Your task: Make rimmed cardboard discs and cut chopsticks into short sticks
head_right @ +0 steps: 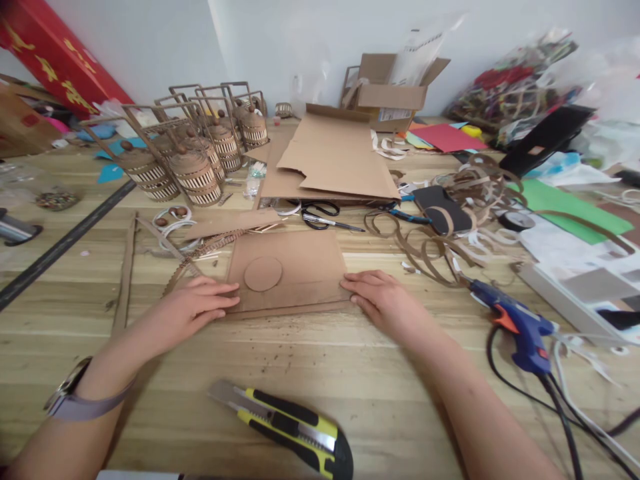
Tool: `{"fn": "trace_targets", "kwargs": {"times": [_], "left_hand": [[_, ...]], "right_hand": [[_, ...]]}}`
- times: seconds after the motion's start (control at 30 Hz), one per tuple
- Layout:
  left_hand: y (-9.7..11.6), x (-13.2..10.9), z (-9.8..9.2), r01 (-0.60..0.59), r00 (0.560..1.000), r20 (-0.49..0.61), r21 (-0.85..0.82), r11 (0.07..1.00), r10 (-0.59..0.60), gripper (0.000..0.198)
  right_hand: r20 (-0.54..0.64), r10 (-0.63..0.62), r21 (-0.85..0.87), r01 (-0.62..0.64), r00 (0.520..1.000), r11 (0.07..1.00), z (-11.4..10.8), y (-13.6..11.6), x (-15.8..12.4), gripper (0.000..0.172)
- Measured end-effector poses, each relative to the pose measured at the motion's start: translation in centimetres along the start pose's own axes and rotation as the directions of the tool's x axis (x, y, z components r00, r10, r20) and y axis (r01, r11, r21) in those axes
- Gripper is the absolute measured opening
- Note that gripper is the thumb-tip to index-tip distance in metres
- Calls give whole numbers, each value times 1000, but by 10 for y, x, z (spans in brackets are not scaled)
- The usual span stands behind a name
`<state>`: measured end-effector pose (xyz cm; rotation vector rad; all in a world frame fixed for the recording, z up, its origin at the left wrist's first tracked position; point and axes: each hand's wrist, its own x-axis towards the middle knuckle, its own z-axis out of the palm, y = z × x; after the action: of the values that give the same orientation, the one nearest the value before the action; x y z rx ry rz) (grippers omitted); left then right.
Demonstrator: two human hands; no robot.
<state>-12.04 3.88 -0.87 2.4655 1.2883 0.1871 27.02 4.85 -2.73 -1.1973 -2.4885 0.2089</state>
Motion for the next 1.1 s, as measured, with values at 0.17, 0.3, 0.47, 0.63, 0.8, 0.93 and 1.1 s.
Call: {"fn": "trace_targets", "kwargs": {"times": [0.17, 0.3, 0.47, 0.63, 0.8, 0.93, 1.1], "left_hand": [[0, 0, 0, -3, 1000, -8, -11, 1000, 3, 35], [0, -1, 1, -19, 1000, -24, -10, 1000, 18, 35], [0, -1, 0, -35, 999, -28, -24, 999, 34, 35], [1, 0, -2, -12, 1000, -9, -22, 1000, 12, 36], [2, 0, -1, -17, 1000, -10, 22, 1000, 17, 35], [2, 0, -2, -19, 1000, -10, 7, 1000, 19, 35], [1, 0, -2, -15, 1000, -11, -13, 1000, 15, 35]], "right_hand": [[16, 10, 4, -10, 1000, 1000, -1, 0, 1, 33], [25, 17, 5, -17, 1000, 1000, -3, -2, 1, 33], [20, 19, 7, -19, 1000, 1000, -3, -2, 1, 33], [2, 2, 4, -2, 1000, 1000, -1, -1, 0, 32], [-10, -12, -1, 12, 1000, 1000, 0, 0, 0, 32], [7, 8, 11, -8, 1000, 1000, -1, -1, 1, 32], [12, 14, 8, -14, 1000, 1000, -2, -2, 1, 32]]}}
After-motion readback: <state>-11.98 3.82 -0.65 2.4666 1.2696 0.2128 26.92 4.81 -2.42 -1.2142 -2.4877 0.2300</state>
